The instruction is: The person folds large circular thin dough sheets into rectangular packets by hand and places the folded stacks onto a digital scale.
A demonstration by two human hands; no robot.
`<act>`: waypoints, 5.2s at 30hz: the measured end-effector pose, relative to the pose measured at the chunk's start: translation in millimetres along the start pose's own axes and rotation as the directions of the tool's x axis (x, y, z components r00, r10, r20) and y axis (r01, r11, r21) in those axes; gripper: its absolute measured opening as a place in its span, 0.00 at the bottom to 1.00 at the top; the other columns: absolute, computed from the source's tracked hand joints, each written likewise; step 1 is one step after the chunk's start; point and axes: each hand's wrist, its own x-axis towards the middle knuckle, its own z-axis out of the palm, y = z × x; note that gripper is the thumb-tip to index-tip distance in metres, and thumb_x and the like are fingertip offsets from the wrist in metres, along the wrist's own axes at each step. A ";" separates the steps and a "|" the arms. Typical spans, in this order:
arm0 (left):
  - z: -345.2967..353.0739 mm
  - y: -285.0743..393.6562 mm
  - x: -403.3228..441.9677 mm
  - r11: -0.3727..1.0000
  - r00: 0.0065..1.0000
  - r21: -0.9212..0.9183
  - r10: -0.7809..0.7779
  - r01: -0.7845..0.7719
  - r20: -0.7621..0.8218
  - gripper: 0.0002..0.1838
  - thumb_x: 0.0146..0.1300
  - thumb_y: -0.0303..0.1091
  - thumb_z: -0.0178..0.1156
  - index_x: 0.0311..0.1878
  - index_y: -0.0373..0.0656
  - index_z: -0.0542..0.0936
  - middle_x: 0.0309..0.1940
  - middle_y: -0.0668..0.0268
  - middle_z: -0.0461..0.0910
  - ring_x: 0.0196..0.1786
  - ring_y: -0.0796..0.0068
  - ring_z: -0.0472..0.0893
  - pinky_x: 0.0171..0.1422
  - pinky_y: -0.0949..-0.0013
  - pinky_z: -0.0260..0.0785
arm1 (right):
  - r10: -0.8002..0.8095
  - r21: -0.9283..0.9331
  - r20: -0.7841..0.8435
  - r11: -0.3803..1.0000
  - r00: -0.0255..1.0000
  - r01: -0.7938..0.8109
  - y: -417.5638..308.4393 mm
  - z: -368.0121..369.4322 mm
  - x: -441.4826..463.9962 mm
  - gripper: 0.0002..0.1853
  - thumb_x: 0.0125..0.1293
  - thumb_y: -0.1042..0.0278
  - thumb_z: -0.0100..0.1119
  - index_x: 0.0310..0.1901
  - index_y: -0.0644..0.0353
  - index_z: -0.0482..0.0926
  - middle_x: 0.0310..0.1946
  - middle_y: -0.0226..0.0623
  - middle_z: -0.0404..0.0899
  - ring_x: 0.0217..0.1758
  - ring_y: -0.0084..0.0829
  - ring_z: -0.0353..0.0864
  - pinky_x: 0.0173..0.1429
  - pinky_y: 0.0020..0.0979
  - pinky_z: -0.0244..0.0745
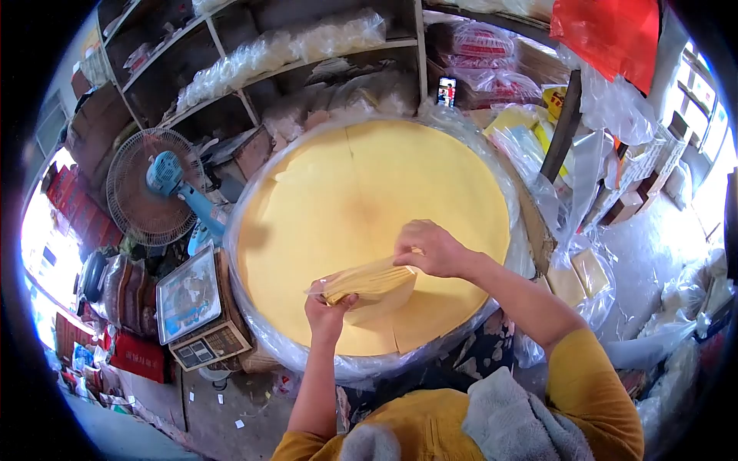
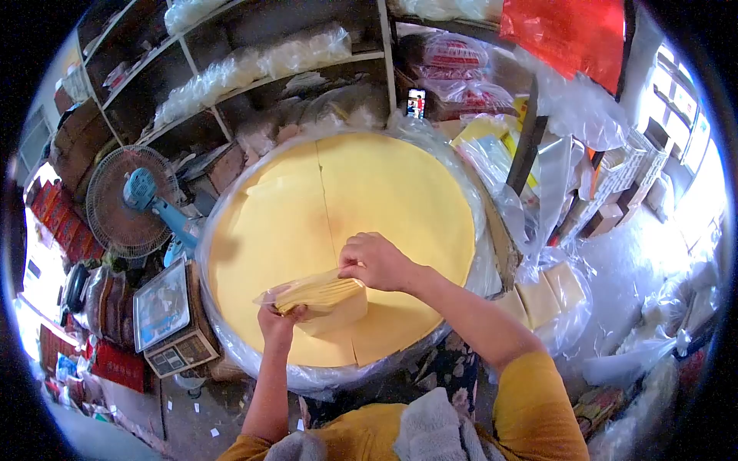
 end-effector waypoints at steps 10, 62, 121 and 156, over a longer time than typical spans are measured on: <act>-1.8 -7.3 -2.3 0.999 0.999 -0.012 0.045 -0.045 0.005 0.24 0.46 0.16 0.68 0.49 0.37 0.74 0.41 0.64 0.78 0.43 0.75 0.79 0.47 0.73 0.76 | -0.029 -0.024 0.012 0.999 1.000 0.029 -5.8 4.0 1.3 0.08 0.56 0.63 0.62 0.27 0.57 0.76 0.28 0.34 0.76 0.38 0.38 0.74 0.48 0.37 0.65; 0.0 -5.3 -8.0 1.000 0.999 0.000 -0.003 0.003 -0.034 0.27 0.43 0.16 0.70 0.49 0.36 0.74 0.42 0.65 0.79 0.44 0.74 0.79 0.50 0.72 0.75 | -0.117 -0.049 0.047 0.992 0.992 0.119 -29.1 41.7 32.6 0.09 0.56 0.65 0.58 0.24 0.60 0.75 0.25 0.40 0.73 0.34 0.44 0.73 0.41 0.41 0.65; 63.7 -105.4 -23.0 0.164 0.860 0.857 -0.075 -0.488 0.504 0.35 0.64 0.65 0.45 0.71 0.61 0.60 0.74 0.64 0.51 0.76 0.48 0.42 0.70 0.30 0.29 | 0.877 0.693 0.085 0.288 0.472 -0.660 163.9 98.6 -76.3 0.09 0.56 0.67 0.63 0.26 0.63 0.77 0.19 0.29 0.73 0.20 0.22 0.71 0.21 0.28 0.68; 54.6 -19.5 -46.5 0.621 0.761 -0.501 -0.636 0.603 0.127 0.23 0.50 0.39 0.56 0.51 0.41 0.75 0.49 0.61 0.77 0.50 0.59 0.78 0.54 0.57 0.72 | -0.257 0.118 -0.228 0.950 0.939 0.289 -69.2 72.1 -134.5 0.07 0.59 0.69 0.54 0.37 0.62 0.76 0.35 0.42 0.74 0.40 0.44 0.75 0.41 0.39 0.72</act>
